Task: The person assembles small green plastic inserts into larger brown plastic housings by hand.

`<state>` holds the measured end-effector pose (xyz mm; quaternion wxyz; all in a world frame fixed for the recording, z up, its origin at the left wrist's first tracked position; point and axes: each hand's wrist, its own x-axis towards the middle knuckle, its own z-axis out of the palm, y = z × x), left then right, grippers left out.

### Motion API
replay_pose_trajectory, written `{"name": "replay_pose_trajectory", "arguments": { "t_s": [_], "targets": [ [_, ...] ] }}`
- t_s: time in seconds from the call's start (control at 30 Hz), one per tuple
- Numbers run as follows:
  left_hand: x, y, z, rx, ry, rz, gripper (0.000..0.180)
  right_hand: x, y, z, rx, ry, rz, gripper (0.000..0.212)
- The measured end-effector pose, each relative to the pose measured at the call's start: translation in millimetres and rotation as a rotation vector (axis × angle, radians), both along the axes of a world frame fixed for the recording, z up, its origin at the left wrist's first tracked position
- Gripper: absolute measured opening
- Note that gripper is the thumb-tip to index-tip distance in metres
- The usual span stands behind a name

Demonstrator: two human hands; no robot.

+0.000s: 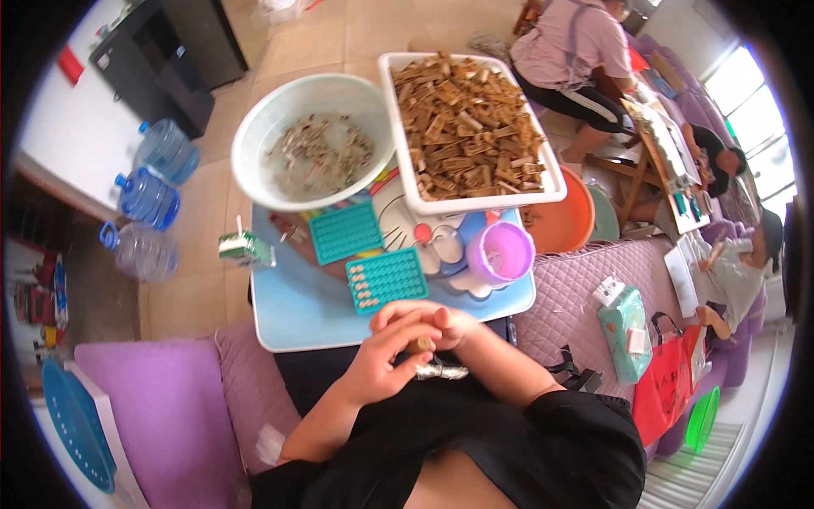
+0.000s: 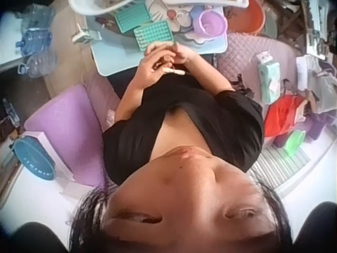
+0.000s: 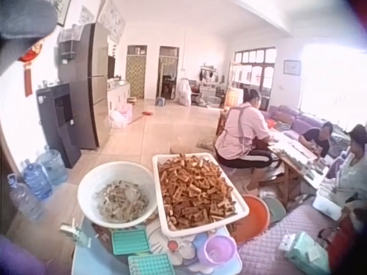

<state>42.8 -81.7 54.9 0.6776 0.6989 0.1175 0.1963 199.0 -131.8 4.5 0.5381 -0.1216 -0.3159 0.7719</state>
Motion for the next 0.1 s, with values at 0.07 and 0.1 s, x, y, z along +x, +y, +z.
{"name": "replay_pose_trajectory", "arguments": {
  "t_s": [0.07,0.1],
  "targets": [
    [3.3,-5.8,1.6,0.131,-0.013,0.07,0.03,-17.4,4.8,-30.2,0.133,0.185,-0.011,0.093],
    [0.3,-11.7,-0.5,0.088,0.016,0.121,0.033,-17.4,2.9,-34.7,-0.079,0.2,0.033,0.097]
  ]
}}
